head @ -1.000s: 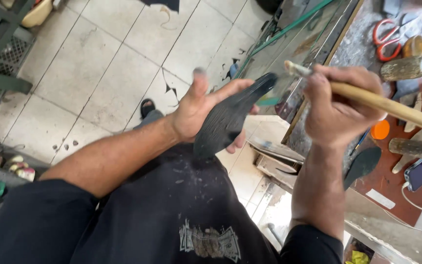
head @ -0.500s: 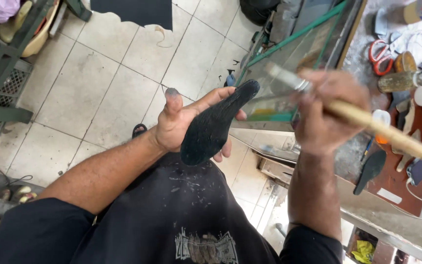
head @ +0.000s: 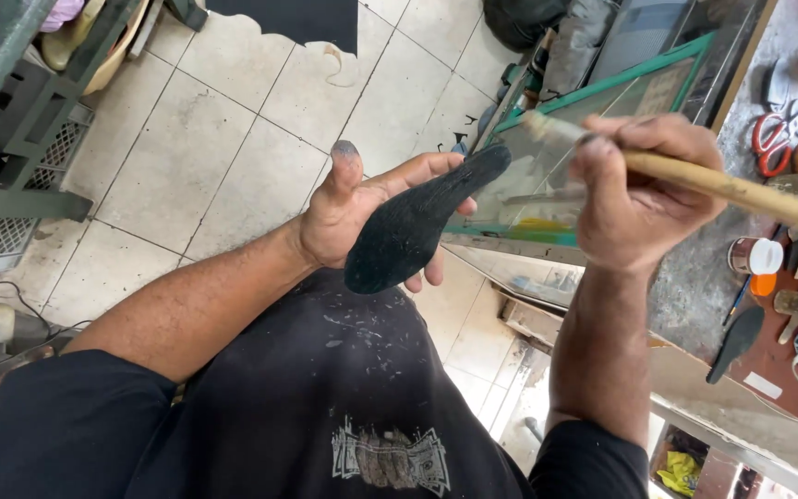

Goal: Applying glue to a shoe sole using a brush at a repair bench

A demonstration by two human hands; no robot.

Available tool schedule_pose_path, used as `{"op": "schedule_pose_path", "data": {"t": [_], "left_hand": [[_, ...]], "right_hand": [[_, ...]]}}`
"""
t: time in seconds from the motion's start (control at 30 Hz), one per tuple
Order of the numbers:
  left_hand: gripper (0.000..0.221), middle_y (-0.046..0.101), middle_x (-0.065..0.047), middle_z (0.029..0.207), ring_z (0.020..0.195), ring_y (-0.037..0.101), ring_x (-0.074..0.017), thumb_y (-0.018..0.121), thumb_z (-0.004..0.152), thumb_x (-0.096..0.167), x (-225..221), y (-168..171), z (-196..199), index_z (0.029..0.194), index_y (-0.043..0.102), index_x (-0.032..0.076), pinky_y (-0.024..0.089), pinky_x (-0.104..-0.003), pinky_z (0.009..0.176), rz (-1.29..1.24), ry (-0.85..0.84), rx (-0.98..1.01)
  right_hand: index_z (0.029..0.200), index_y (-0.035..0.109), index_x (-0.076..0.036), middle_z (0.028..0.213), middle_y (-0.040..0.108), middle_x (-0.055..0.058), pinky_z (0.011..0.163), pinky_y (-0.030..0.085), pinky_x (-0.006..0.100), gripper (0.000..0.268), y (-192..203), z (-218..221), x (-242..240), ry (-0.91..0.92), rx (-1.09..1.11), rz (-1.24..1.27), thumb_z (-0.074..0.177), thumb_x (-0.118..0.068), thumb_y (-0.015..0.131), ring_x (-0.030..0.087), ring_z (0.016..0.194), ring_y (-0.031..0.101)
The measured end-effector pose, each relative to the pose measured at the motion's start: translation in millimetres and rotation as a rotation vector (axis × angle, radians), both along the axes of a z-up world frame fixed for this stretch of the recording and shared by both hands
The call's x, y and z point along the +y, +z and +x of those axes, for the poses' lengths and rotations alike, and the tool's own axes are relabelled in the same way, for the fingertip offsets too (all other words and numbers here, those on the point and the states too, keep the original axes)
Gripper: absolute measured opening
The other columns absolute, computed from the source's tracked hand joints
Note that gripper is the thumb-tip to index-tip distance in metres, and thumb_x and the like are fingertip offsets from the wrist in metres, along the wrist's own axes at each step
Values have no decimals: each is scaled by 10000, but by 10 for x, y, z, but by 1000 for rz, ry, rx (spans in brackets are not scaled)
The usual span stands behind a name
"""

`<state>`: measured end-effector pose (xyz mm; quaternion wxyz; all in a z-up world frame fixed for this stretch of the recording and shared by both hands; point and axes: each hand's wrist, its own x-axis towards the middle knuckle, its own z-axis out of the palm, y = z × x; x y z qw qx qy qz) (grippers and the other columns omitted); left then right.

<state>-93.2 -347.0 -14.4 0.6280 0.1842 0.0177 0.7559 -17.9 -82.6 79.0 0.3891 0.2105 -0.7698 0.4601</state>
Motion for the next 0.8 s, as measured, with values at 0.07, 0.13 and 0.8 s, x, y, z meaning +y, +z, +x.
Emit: {"op": "schedule_pose_path", "data": {"t": [0.07,0.13,0.8], "left_hand": [[1291,372,-218,1564,995,674,-544,690,717,738,-42,-13,-12,1685,80,139,637,-571,758,-10,2,-8],[1269,389,-211,1532,976,682,-542,694,716,734,-81,-77,-38,1672,118,132,643,-567,745,-29,14,-28],[1195,496,-162,1391,1087,655,-405,469,646,849,84,42,-338,1612,319,163,546,-779,750,-227,199,-323]], "right_hand": [[1071,596,-29,878,649,118,548,605,221,184,96,2,-258,47,-32,1,990,124,658,224,817,757],[1065,626,-75,838,693,81,490,575,173,126,66,-101,-376,102,-76,-6,1004,-5,710,160,766,769],[795,677,-3,746,719,140,573,665,286,107,-230,-463,-224,582,-167,140,831,73,610,286,734,779]]}}
